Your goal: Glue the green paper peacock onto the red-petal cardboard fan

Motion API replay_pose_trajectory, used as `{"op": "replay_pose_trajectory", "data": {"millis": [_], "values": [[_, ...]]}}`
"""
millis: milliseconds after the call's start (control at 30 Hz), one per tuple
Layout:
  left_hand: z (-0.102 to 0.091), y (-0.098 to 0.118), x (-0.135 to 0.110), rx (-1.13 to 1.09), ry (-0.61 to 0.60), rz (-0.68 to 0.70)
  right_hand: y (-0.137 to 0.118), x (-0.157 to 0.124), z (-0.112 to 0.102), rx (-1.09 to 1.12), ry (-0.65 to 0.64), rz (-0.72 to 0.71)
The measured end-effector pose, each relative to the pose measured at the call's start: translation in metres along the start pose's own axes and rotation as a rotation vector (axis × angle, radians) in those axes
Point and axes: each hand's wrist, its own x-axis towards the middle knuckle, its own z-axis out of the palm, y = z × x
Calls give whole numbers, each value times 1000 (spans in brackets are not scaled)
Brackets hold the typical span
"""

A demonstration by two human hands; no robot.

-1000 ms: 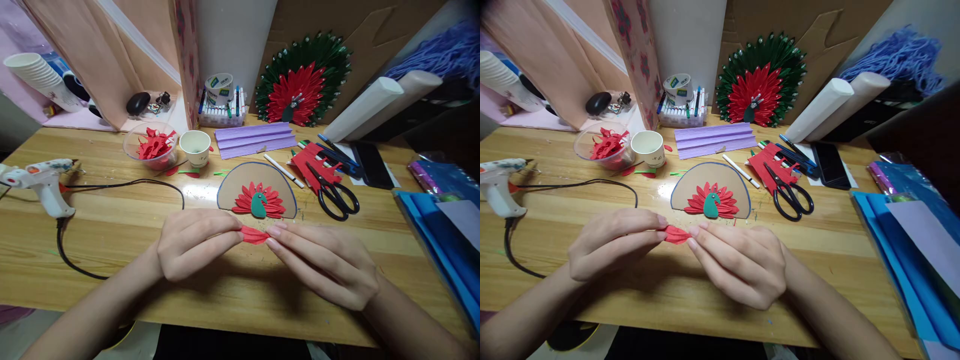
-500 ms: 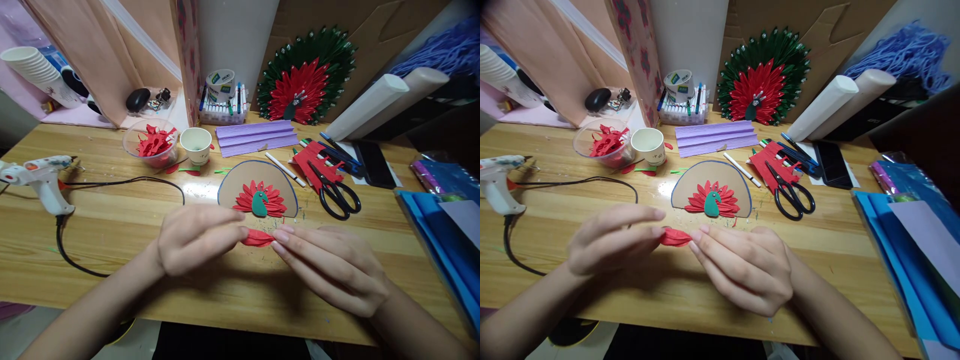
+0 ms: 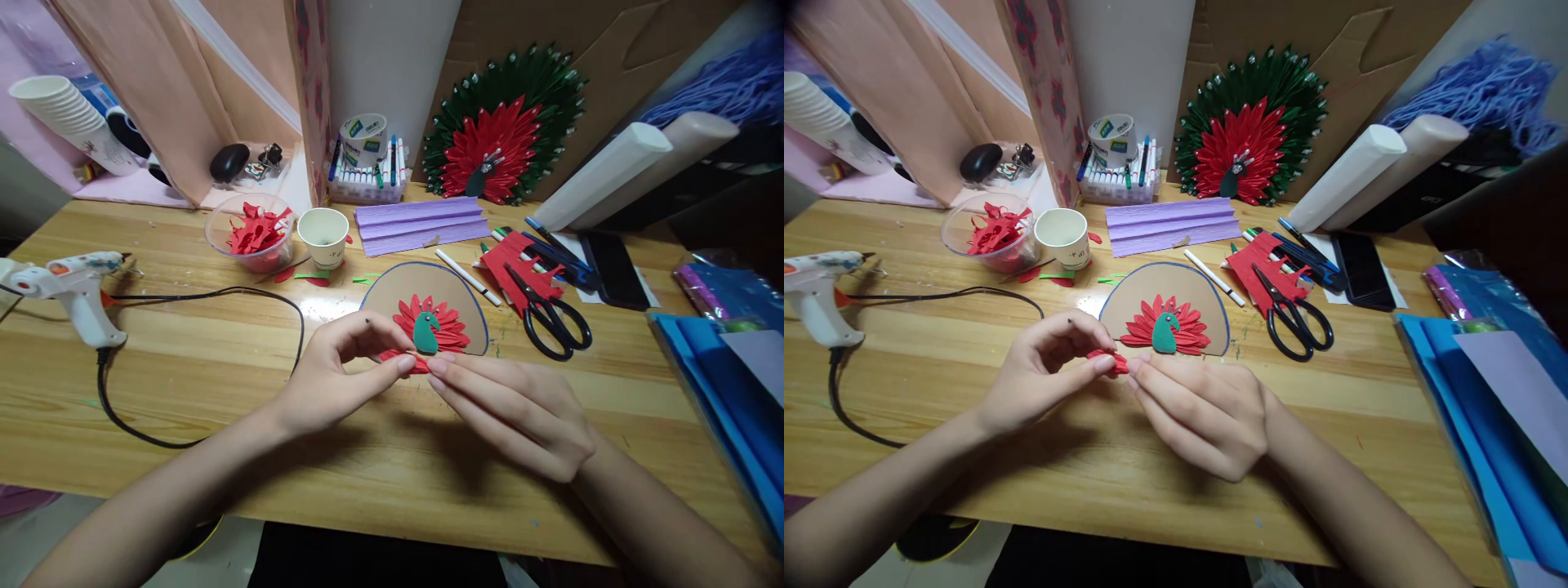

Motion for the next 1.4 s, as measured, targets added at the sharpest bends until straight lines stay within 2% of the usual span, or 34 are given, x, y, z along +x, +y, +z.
{"op": "replay_pose_trajectory", "data": {"millis": [133, 233, 300, 367, 500, 667, 900, 1167, 1400], "values": [[-1, -1, 1, 50, 66, 61, 15, 11, 3, 141, -27, 54], [-3, -1, 2, 96, 118, 122, 23, 21, 8, 243, 40, 161], [-4, -1, 2, 109, 135, 148, 24, 25, 11, 303, 70, 278], [-4, -1, 2, 114, 139, 160, 23, 26, 12, 348, 46, 377], [-4, -2, 2, 110, 132, 161, 18, 26, 14, 438, 16, 453], [-2, -3, 2, 100, 131, 158, 15, 26, 15, 473, 41, 473], [-2, -4, 2, 132, 155, 141, 16, 26, 18, 405, 45, 459], [-12, -4, 5, 379, 78, 379, 18, 23, 20, 385, 53, 475], [-12, -5, 5, 464, 120, 444, 17, 24, 21, 367, 53, 476]]}}
